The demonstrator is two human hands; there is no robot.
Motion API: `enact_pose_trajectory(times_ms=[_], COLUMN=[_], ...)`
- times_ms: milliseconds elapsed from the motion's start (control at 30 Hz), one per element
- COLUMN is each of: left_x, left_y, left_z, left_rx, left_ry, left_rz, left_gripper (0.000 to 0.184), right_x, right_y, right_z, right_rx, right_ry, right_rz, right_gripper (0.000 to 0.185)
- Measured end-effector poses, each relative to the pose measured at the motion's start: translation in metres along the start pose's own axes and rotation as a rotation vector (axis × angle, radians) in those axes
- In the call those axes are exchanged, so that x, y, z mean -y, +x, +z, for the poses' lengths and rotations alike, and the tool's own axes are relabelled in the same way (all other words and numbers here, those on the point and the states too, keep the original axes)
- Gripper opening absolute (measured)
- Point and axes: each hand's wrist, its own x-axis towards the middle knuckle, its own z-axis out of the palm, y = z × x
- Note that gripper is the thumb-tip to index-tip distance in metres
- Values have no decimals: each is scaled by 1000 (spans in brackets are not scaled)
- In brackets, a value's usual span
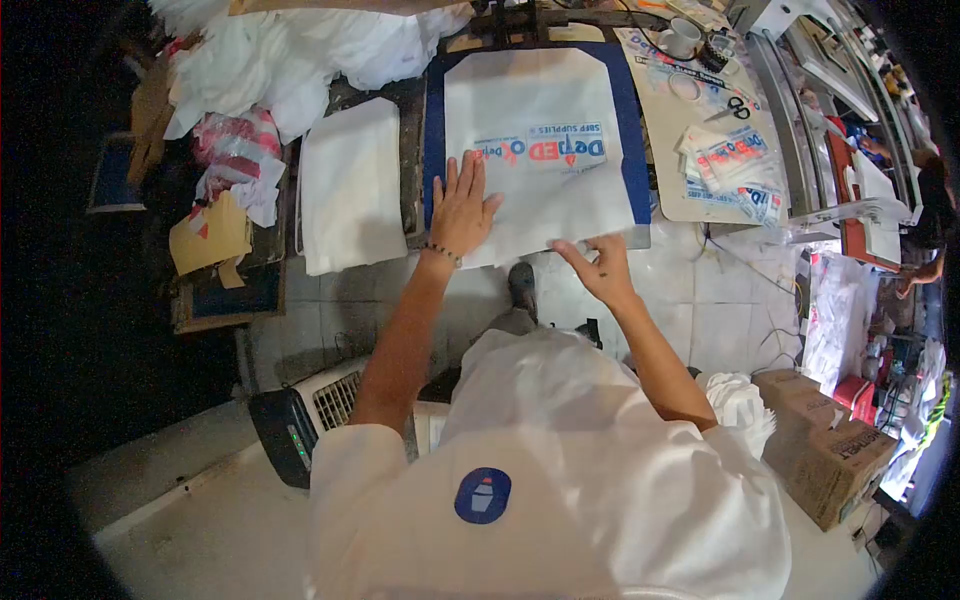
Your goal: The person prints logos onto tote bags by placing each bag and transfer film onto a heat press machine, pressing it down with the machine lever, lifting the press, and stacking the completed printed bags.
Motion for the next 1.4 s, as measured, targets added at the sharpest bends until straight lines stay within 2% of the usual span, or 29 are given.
enact_pose_trajectory(times_ms=[33, 100, 133, 200, 233, 300, 333, 367, 433, 500, 567, 633, 700, 833, 900, 933, 967, 1033, 1067, 1133, 1267, 1367, 1400], left_x=[5, 18, 24, 35, 39, 42, 43, 42, 42, 45, 46, 42, 25, -17, -30, -33, -35, -39, -40, -45, -57, -66, -69], left_y=[8, 15, 20, 27, 33, 45, 49, 53, 59, 65, 70, 73, 70, 51, 45, 45, 49, 49, 52, 53, 55, 50, 51], left_z=[4, 11, 16, 21, 25, 29, 30, 28, 28, 29, 30, 31, 21, -5, -7, -9, -9, -12, -16, -22, -16, -16, -19], left_rx=[-8, -153, -155, -165, -167, -237, -243, -204, -165, -141, -176, -208, -221, -127, -166, -163, -162, -83, -89, 64, -6, 26, 101], left_ry=[3, -427, -432, -396, -397, -307, -312, -290, -270, -396, -499, -605, -484, -464, -630, -628, -635, -674, -674, -683, -751, -830, -893], left_rz=[7, -135, -131, -255, -251, -245, -240, -277, -312, -331, -333, -330, 6, 59, 169, 86, 97, 251, 260, 356, 328, 376, 365], left_gripper=[50, 48, 48, 41, 41, 35, 35, 31, 27, 16, 11, 7, 5, 4, 4, 4, 4, 4, 4, 3, 5, 8, 7], right_x=[2, 9, 13, 22, 22, 17, -6, -10, -16, -43, -43, -39, -47, -48, -46, -46, -46, -41, -35, -34, -41, -39, -39], right_y=[3, -1, -5, -20, -26, -38, -44, -49, -55, -52, -49, -45, -42, -39, -40, -38, -38, -41, -38, -35, -29, -34, -32], right_z=[-2, -1, -1, 2, 2, -1, 9, 13, 20, 34, 29, 23, 24, 20, 18, 17, 16, 14, 9, 5, 3, 1, 0], right_rx=[-10, -474, -478, -138, -142, 145, 189, 182, -78, -158, -306, -376, -452, -441, -451, -462, -474, -481, -487, -510, -498, -465, -460], right_ry=[1, 138, 132, 780, 780, 1271, 1276, 1274, 1205, 1097, 1253, 1295, 1300, 1295, 1280, 1281, 1267, 1244, 1223, 1204, 1192, 1162, 1143], right_rz=[-3, -540, -538, 83, 81, 482, 589, 586, 623, 598, 480, 458, 424, 446, 420, 419, 382, 352, 340, 333, 296, 308, 325], right_gripper=[33, 33, 33, 35, 35, 40, 44, 44, 43, 42, 39, 37, 34, 32, 32, 32, 33, 34, 35, 37, 36, 34, 33])
